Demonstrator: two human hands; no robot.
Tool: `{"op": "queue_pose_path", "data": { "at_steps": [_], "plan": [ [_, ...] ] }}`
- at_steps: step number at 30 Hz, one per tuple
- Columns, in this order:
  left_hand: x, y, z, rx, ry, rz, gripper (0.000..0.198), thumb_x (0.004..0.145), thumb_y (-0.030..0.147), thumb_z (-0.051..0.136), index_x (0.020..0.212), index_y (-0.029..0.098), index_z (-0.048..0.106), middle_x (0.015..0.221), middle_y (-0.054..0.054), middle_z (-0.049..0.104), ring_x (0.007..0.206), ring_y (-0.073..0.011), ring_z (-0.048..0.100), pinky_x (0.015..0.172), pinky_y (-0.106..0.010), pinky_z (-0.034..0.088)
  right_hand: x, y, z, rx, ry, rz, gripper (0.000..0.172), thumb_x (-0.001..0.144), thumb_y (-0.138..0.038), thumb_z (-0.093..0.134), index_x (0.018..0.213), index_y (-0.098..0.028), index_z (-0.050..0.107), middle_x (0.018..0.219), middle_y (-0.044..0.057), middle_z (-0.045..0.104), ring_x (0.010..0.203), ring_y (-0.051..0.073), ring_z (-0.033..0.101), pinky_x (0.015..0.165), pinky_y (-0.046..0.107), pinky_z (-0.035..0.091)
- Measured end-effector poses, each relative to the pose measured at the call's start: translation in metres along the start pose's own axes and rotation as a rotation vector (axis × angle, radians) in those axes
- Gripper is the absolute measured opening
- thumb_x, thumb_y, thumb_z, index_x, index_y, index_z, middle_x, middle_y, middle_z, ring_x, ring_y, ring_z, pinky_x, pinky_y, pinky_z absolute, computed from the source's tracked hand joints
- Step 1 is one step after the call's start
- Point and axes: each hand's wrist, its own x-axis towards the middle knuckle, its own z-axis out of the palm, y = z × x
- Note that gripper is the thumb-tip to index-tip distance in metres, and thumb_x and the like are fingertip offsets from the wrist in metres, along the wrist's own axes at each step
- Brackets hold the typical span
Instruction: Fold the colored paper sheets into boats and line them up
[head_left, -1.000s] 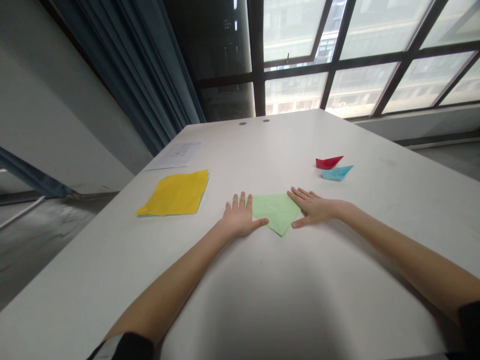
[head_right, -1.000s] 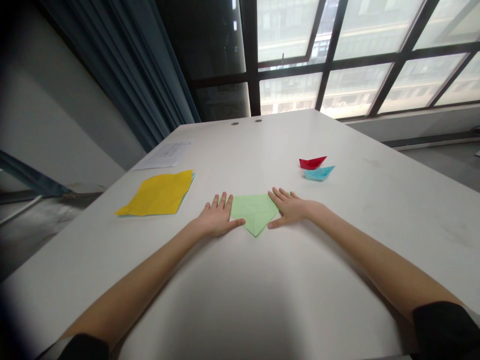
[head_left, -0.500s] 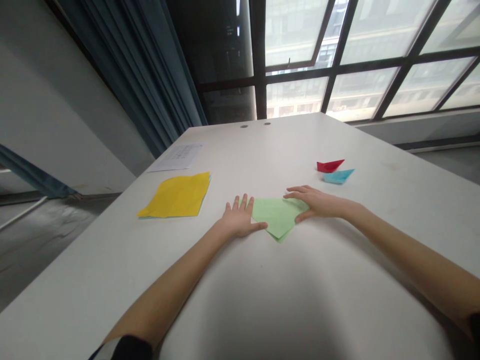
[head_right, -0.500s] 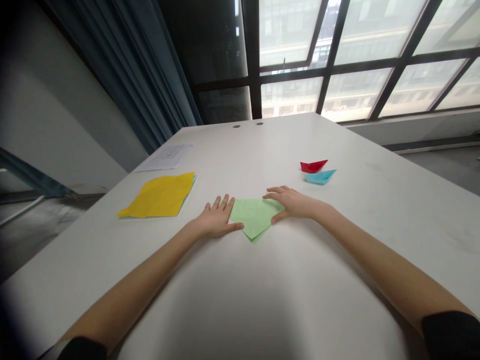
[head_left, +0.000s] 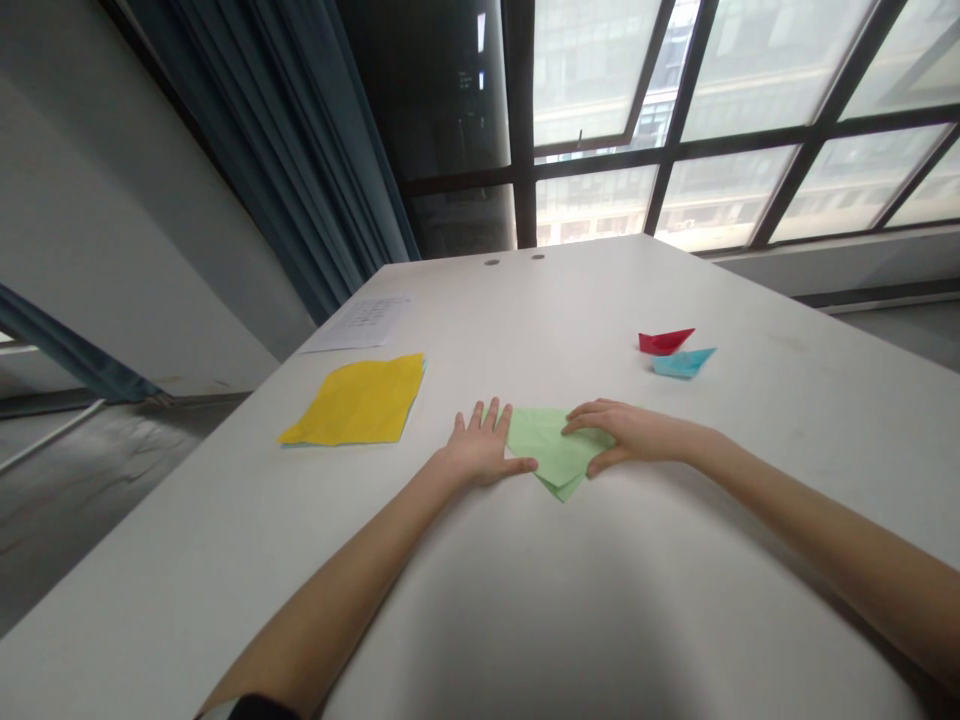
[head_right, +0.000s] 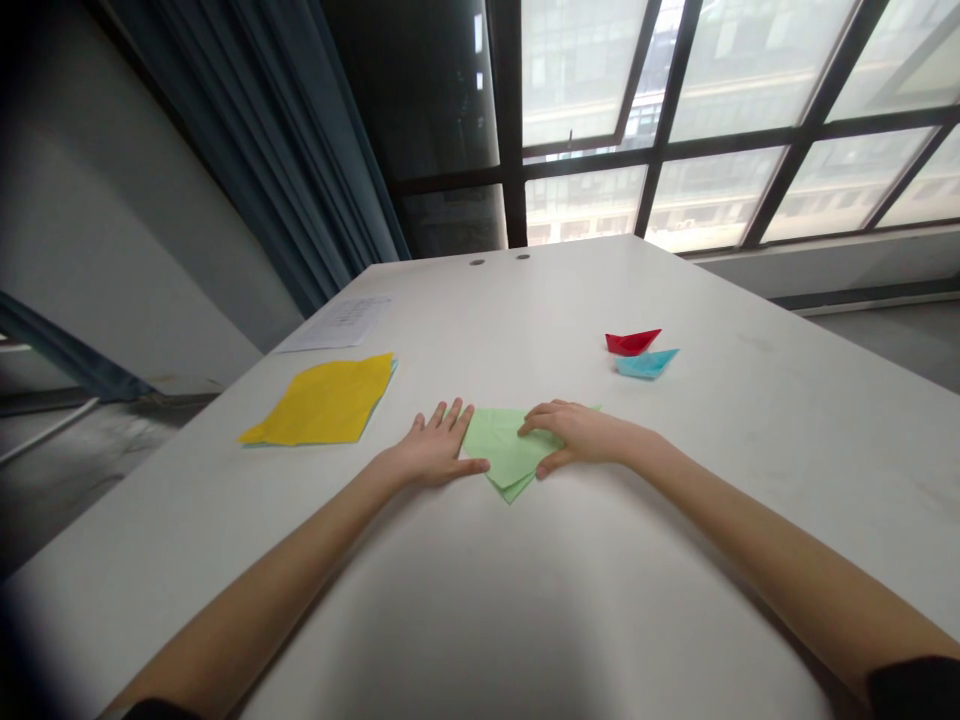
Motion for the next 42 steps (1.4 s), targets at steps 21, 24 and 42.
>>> {"op": "queue_pose_path", "data": {
  "at_steps": [21,24,42],
  "plan": [
    [-0.002,-0.019,-0.034,-0.14,-0.008,0.068,0.075,0.08,0.069,0.01,0.14,0.024,0.018,0.147,-0.012,0.019,0.134,-0.0297,0.018,0.101,-0.059,0.014,0.006,-0.013,-0.013,0.151,0.09,0.081,0.029,0.087,-0.039,0.037,0.087,-0.02,0.059,0.075,0.003,0.062,0.064,0.016,0.053,0.061,0.029,0.04],
    [-0.002,-0.02,-0.039,-0.168,0.08,0.06,0.073,0.081,0.067,0.005,0.138,0.025,0.022,0.144,-0.01,0.028,0.132,-0.0276,0.027,0.101,-0.056,0.018,0.008,-0.01,-0.014,0.243,0.187,0.13,0.029,0.087,-0.042,0.037,0.085,-0.02,0.055,0.069,0.001,0.057,0.061,0.014,0.049,0.058,0.027,0.038],
    [0.005,-0.026,-0.027,-0.052,0.001,0.01,0.116,0.057,0.071,0.055,0.142,0.017,-0.002,0.148,-0.017,0.002,0.134,-0.0369,0.01,0.1,-0.062,0.016,0.011,0.041,-0.004,0.041,0.554,0.304,0.038,0.078,-0.026,0.047,0.116,-0.019,0.048,0.112,0.012,0.056,0.097,0.022,0.056,0.082,0.038,0.045]
  ]
}}
